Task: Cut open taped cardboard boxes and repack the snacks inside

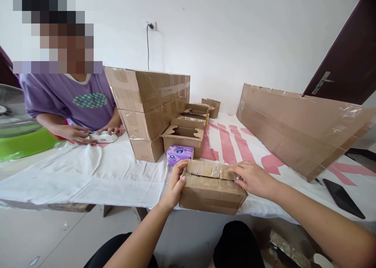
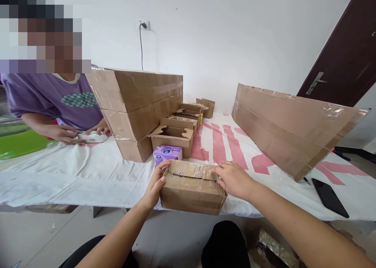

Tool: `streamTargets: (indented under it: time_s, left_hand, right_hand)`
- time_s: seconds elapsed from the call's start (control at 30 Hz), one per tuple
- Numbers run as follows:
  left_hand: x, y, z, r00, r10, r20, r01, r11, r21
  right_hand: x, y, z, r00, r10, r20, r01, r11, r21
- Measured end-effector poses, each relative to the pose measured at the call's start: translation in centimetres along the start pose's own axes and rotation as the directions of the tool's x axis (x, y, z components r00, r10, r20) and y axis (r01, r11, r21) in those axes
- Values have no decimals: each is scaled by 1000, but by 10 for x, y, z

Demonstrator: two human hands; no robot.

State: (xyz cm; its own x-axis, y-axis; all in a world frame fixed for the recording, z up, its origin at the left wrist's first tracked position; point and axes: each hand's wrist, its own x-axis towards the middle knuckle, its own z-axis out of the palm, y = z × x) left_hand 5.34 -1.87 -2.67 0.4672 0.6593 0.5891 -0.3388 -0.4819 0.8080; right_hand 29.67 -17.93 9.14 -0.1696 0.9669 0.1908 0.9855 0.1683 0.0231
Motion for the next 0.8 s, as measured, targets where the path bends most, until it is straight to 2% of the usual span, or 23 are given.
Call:
streamTargets:
  time_s: [0.17, 0.33, 0.53, 0.63, 0.8]
  left_hand:
    - [-1, 0, -1, 1000, 5, -17, -4, 1000, 23]
    - [-1, 0, -3, 998, 55, -27, -50, 987, 153]
    - [1, 11, -3, 994, 99, 46, -107, 969, 222]
    - [1, 12, -4, 993, 65, 96, -87, 965, 249]
    - [0, 10, -6, 993, 49, 111, -76, 962, 261]
  right_hand:
    - [2, -3, 0, 996, -91, 2, 90, 982, -164]
    - [1, 5, 5, 983, -154, -95, 122, 951, -283]
    - [-2, 15, 11, 954, -166, -249, 103, 963, -250]
    - [-4, 14, 11, 944, -176, -278, 119, 971, -209]
    - [-7, 15, 13, 935, -168, -313, 124, 980, -157]
